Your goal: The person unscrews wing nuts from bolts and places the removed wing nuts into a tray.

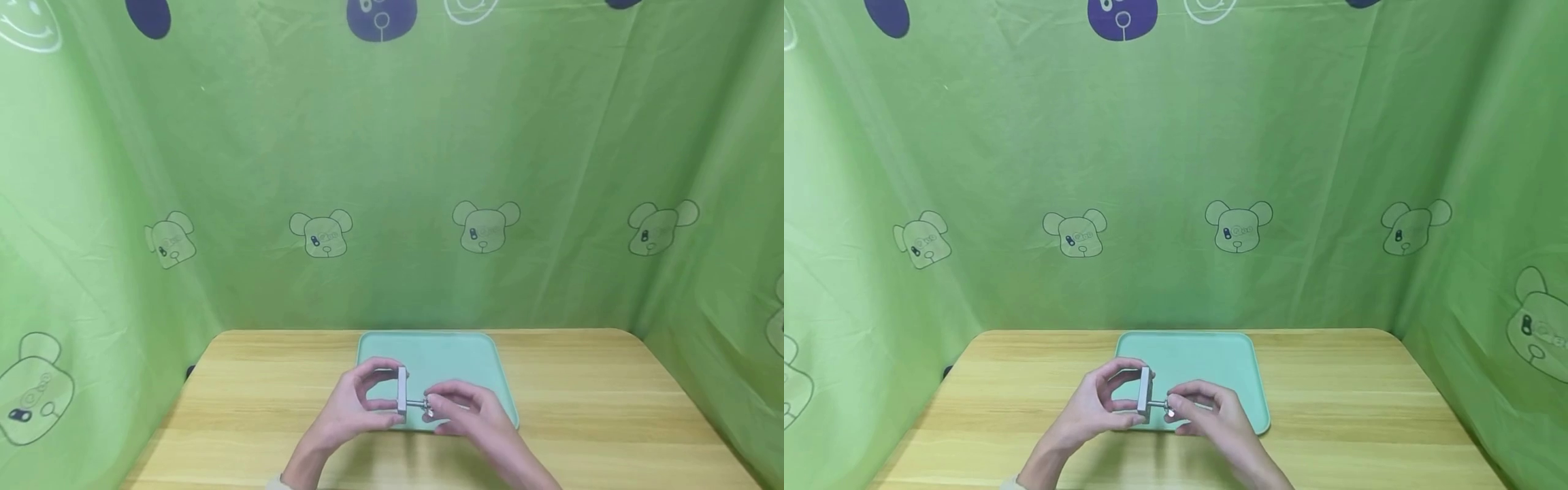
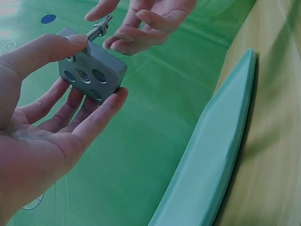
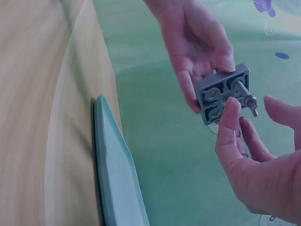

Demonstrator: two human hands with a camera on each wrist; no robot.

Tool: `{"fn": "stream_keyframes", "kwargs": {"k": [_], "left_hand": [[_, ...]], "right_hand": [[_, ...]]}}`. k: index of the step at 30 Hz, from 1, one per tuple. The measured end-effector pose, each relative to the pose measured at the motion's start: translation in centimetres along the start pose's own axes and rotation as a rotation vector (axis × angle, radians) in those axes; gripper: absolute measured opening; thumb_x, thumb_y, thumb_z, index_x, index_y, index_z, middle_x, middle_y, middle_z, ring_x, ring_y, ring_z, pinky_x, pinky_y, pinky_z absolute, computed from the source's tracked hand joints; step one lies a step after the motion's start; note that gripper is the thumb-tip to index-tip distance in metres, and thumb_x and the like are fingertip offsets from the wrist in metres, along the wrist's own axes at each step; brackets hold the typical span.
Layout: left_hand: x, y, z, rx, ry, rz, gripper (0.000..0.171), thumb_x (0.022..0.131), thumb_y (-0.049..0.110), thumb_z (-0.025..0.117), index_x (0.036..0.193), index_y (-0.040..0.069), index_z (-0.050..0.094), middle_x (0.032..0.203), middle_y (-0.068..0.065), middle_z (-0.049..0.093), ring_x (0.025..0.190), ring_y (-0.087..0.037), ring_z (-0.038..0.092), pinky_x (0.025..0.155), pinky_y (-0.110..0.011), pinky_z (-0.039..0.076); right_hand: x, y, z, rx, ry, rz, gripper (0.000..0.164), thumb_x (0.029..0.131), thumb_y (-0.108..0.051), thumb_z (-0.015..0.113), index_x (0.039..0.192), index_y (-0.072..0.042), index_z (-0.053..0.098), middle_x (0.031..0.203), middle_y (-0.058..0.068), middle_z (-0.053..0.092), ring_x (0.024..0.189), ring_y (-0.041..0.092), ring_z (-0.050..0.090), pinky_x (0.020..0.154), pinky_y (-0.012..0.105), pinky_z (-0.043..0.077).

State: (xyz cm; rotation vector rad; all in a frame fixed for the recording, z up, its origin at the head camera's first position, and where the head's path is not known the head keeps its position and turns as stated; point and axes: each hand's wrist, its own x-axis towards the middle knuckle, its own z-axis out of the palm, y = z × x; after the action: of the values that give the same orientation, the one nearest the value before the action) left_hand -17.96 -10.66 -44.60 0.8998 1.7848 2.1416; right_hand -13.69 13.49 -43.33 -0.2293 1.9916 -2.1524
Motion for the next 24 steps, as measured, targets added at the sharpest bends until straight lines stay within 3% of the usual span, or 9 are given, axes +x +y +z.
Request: {"fn": "stream_keyframes", "kwargs": {"k": [4, 11, 14, 16, 17, 19, 22, 24], "left_hand": [[0.0, -0.1, 0.1, 0.038, -0.008, 0.002, 0.064, 0.075, -0.007, 0.080, 0.134, -0.002, 0.056, 0.139, -0.021, 0.052, 0.133, -0.048, 0.048, 0.099, -0.051, 0.059], [0.0, -0.1, 0.3, 0.059, -0.017, -0.003, 0.064, 0.075, -0.007, 0.080, 0.134, 0.000, 0.057, 0.139, -0.020, 0.052, 0.133, -0.044, 0.050, 0.098, -0.050, 0.059], [0.0, -0.1, 0.3, 0.058, -0.016, -0.010, 0.065, 0.075, -0.008, 0.080, 0.135, -0.002, 0.056, 0.139, -0.019, 0.053, 0.134, -0.047, 0.048, 0.098, -0.050, 0.059], [-0.1, -0.1, 0.2, 0.048, -0.017, -0.012, 0.066, 0.075, -0.008, 0.080, 0.135, -0.004, 0.055, 0.139, -0.018, 0.053, 0.134, -0.048, 0.047, 0.098, -0.051, 0.059], [-0.1, -0.1, 0.2, 0.041, -0.020, -0.010, 0.066, 0.075, -0.008, 0.080, 0.136, -0.005, 0.054, 0.139, -0.018, 0.053, 0.134, -0.048, 0.047, 0.099, -0.051, 0.059], [-0.1, -0.1, 0.1, 0.024, -0.025, -0.004, 0.067, 0.076, -0.007, 0.080, 0.136, -0.007, 0.053, 0.138, -0.018, 0.053, 0.134, -0.045, 0.049, 0.099, -0.051, 0.059], [-0.1, 0.0, -0.1, -0.008, -0.031, 0.002, 0.067, 0.077, -0.007, 0.079, 0.137, -0.009, 0.051, 0.138, -0.020, 0.053, 0.133, -0.041, 0.052, 0.097, -0.052, 0.059], [-0.2, 0.0, -0.2, -0.028, -0.033, -0.006, 0.066, 0.077, -0.008, 0.079, 0.138, -0.008, 0.052, 0.138, -0.021, 0.053, 0.132, -0.039, 0.053, 0.096, -0.052, 0.060]], "right_hand": [[0.1, 0.1, -0.3, 0.010, -0.033, 0.046, 0.034, 0.095, -0.017, 0.072, 0.120, 0.006, 0.066, 0.110, 0.017, 0.072, 0.101, 0.026, 0.069, 0.091, 0.043, 0.063], [-0.1, 0.1, -0.5, -0.041, -0.023, 0.040, 0.032, 0.092, -0.014, 0.076, 0.115, 0.006, 0.069, 0.105, 0.019, 0.074, 0.093, 0.024, 0.072, 0.082, 0.037, 0.065], [-0.3, 0.0, -0.3, -0.068, 0.001, 0.001, 0.031, 0.089, -0.013, 0.079, 0.113, 0.006, 0.070, 0.107, 0.019, 0.073, 0.093, 0.024, 0.073, 0.080, 0.036, 0.066], [-0.5, -0.1, 0.0, -0.108, 0.024, -0.074, 0.028, 0.087, -0.012, 0.081, 0.108, 0.004, 0.073, 0.106, 0.017, 0.074, 0.092, 0.023, 0.075, 0.079, 0.036, 0.067], [-0.6, -0.1, 0.2, -0.144, 0.036, -0.140, 0.025, 0.086, -0.012, 0.082, 0.106, 0.002, 0.074, 0.105, 0.015, 0.074, 0.092, 0.022, 0.075, 0.079, 0.035, 0.067], [-0.5, 0.0, 0.5, -0.240, 0.046, -0.354, 0.020, 0.084, -0.006, 0.083, 0.102, -0.002, 0.076, 0.102, 0.012, 0.075, 0.090, 0.019, 0.075, 0.076, 0.033, 0.067], [-0.1, 0.3, 0.8, -0.435, 0.066, -0.789, 0.025, 0.078, 0.004, 0.084, 0.099, -0.008, 0.077, 0.097, 0.008, 0.076, 0.085, 0.018, 0.074, 0.074, 0.025, 0.065], [0.4, 0.3, 0.9, -0.547, 0.082, -1.077, 0.021, 0.081, 0.005, 0.082, 0.099, -0.006, 0.077, 0.095, 0.009, 0.075, 0.083, 0.020, 0.073, 0.075, 0.022, 0.064]]}}
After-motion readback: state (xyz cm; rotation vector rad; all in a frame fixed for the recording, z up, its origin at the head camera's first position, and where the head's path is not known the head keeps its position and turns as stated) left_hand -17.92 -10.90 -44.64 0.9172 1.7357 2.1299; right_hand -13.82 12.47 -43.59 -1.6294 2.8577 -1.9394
